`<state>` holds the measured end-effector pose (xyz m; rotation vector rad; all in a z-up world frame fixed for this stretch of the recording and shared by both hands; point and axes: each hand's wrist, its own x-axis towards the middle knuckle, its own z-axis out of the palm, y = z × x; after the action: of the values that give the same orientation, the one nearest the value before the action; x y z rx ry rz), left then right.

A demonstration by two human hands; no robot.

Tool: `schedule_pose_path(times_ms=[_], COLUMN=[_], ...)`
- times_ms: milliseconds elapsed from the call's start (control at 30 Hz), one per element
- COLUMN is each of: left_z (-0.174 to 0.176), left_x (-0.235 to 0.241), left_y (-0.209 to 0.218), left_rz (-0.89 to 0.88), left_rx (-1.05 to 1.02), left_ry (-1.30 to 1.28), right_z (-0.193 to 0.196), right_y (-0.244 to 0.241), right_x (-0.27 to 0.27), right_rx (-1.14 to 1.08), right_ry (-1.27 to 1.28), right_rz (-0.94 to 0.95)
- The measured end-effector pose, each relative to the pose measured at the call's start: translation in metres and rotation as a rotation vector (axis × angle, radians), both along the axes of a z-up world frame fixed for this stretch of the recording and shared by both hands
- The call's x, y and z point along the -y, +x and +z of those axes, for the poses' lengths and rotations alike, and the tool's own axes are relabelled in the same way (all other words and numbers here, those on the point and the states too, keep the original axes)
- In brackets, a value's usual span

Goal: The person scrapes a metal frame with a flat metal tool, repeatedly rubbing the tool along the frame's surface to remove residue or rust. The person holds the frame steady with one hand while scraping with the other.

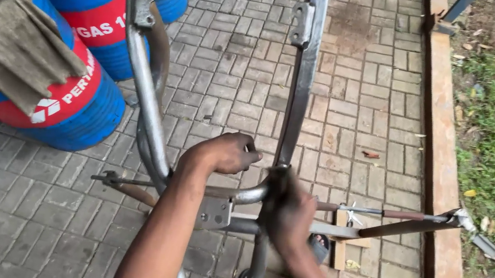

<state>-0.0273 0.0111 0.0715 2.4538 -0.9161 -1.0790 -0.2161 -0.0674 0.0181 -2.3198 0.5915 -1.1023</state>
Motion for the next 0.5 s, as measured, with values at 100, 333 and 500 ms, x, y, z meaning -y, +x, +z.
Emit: schedule_pose_path(times_ms=[100,333,500], left_z=[0.008,0.006,0.013], left_x=[0.001,-0.001,0.002], left_y=[-0.008,-0.012,-0.018], left_rz=[0.018,0.022,0.025], left_rx=[-0.007,-0.019,-0.041], left_ry=[-0.013,-0.018,0.124], right_z=[0.020,0.026,0.040], right_y=[-0.004,0.000,-0.001], right_x=[-0.023,0.000,-0.007], right_rx=[0.063,-0.022,0.096], right_ry=[0.041,0.143,0.160], right_rz=[0.150,0.136,0.393])
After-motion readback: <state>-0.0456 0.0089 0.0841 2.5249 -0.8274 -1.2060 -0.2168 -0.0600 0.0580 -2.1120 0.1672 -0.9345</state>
